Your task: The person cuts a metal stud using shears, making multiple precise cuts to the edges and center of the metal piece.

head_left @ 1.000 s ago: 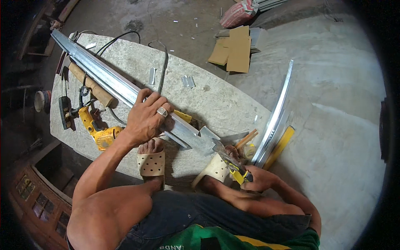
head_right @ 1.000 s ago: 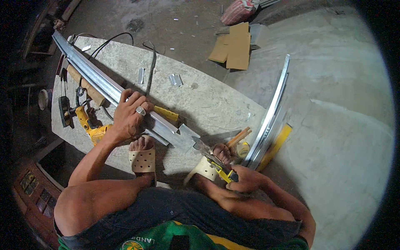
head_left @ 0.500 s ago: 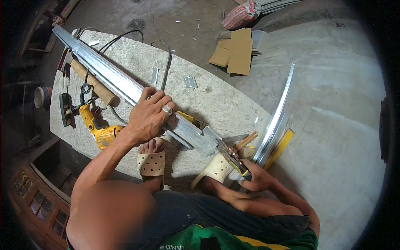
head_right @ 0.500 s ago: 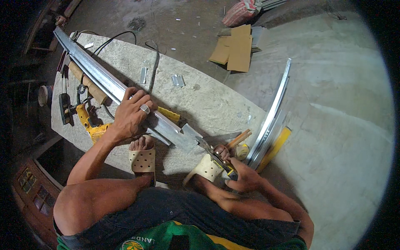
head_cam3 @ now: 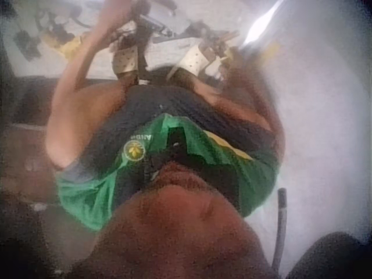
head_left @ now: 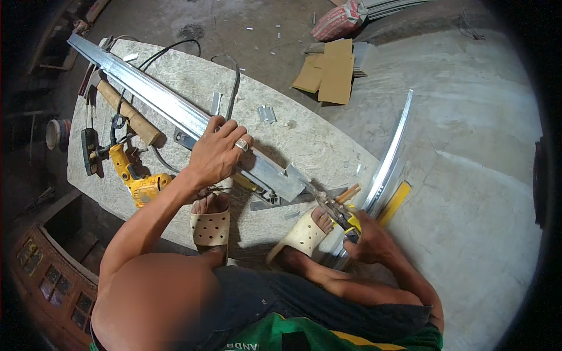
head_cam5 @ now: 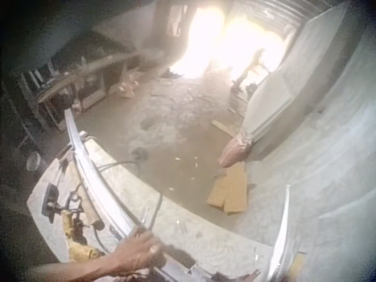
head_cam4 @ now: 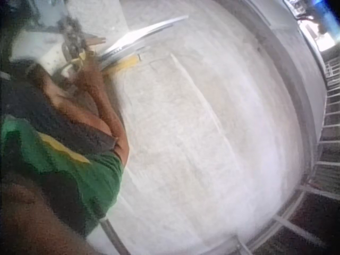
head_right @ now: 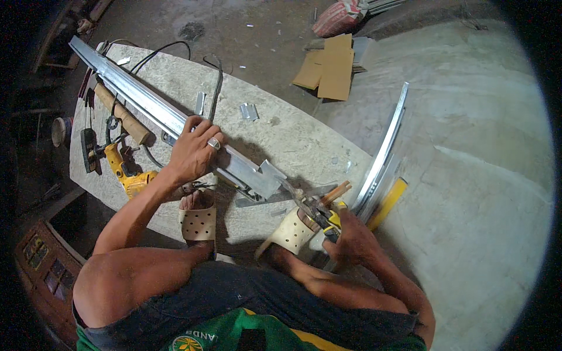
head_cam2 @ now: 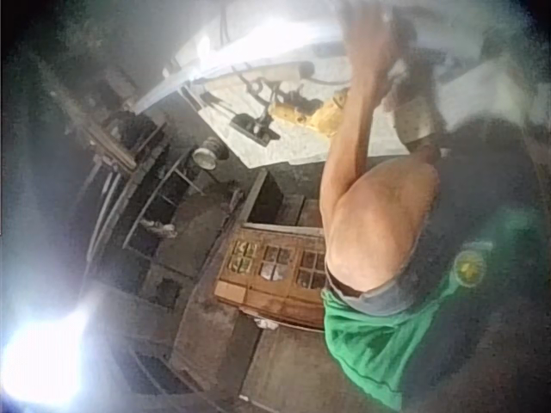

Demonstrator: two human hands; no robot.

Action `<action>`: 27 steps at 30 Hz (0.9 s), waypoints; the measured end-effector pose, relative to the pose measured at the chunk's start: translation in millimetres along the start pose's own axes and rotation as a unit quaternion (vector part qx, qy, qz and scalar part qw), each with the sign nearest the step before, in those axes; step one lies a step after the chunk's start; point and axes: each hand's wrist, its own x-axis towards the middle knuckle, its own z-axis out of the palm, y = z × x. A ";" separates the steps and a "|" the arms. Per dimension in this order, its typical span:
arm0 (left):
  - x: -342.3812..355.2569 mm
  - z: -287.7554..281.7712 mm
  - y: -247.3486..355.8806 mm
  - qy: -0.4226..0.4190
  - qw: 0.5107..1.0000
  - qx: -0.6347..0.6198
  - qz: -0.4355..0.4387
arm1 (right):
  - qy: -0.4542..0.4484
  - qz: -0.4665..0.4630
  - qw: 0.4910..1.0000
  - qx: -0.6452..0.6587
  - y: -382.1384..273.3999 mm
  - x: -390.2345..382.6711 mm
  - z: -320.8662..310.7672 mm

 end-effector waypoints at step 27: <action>13.2 -15.8 2.4 0.047 0.999 0.010 -0.007 | -0.135 -0.188 0.964 0.132 39.0 6.8 -13.8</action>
